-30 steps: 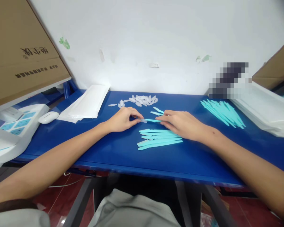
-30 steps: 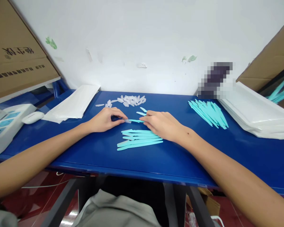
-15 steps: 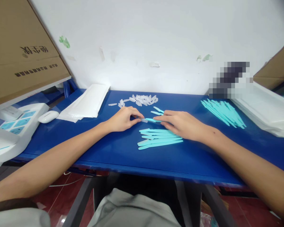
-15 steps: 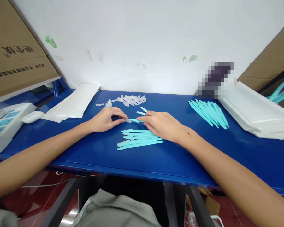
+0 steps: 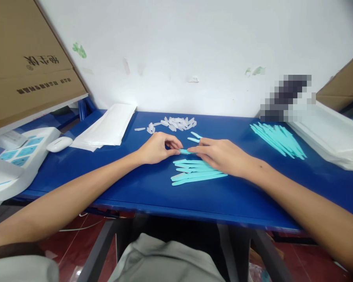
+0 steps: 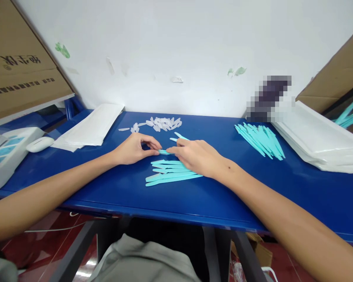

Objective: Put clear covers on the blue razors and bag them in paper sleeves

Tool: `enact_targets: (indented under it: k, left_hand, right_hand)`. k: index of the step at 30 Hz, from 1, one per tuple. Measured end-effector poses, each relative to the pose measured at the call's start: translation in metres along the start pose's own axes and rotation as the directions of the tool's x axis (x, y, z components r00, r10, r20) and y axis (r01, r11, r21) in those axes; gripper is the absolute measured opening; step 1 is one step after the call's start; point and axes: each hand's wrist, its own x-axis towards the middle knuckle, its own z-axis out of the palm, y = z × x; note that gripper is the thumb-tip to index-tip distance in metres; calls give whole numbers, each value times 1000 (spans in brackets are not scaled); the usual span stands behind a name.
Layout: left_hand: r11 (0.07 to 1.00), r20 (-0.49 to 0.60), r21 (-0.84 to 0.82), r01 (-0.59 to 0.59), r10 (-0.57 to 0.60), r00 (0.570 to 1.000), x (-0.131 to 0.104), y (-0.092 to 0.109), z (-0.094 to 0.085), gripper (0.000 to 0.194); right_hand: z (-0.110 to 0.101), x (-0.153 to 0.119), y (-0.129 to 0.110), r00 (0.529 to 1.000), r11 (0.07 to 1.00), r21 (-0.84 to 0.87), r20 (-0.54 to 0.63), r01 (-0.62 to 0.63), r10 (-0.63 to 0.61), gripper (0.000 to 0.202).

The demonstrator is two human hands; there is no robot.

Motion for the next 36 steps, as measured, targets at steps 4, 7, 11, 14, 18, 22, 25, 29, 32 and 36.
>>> enact_targets:
  k: [4, 7, 11, 14, 18, 22, 25, 29, 32, 36]
  left_hand:
    - [999, -24, -27, 24, -25, 999, 1, 3, 5, 6]
    - [999, -50, -35, 35, -36, 998, 1, 3, 6, 5]
    - [1000, -61, -23, 9, -10, 998, 0, 1, 6, 6]
    - [998, -45, 56, -43, 45, 998, -1, 1, 3, 7]
    - [966, 40, 209, -155, 150, 988, 0, 1, -3, 15]
    - [877, 87, 407, -255, 240, 967, 0, -7, -16, 32]
    - [797, 7, 578, -174, 209, 978, -1, -23, -39, 40]
    - [683, -90, 729, 55, 16, 996, -6, -46, -82, 46]
    - [582, -142, 786, 210, -160, 977, -10, -59, -110, 45]
    - [549, -62, 802, 236, -317, 946, -13, -68, -126, 47]
  right_hand:
    - [8, 5, 0, 998, 1000, 28, -63, 7, -6, 40]
    - [11, 7, 2, 995, 997, 74, -101, 2, 6, 37]
    - [13, 10, 3, 992, 992, 127, -126, -10, 26, 32]
    - [15, 13, 1, 988, 988, 150, -143, -34, 55, 30]
    - [15, 12, 3, 983, 990, 117, -152, -85, 102, 29]
    - [6, 2, 14, 965, 978, 78, -168, -192, 202, 33]
    - [2, -4, 29, 928, 947, 76, -187, -313, 322, 37]
    - [6, -6, 44, 913, 928, 93, -171, -360, 371, 41]
    - [11, -4, 46, 921, 931, 81, -141, -355, 363, 40]
    - [12, -1, 40, 918, 928, 41, -135, -371, 373, 39]
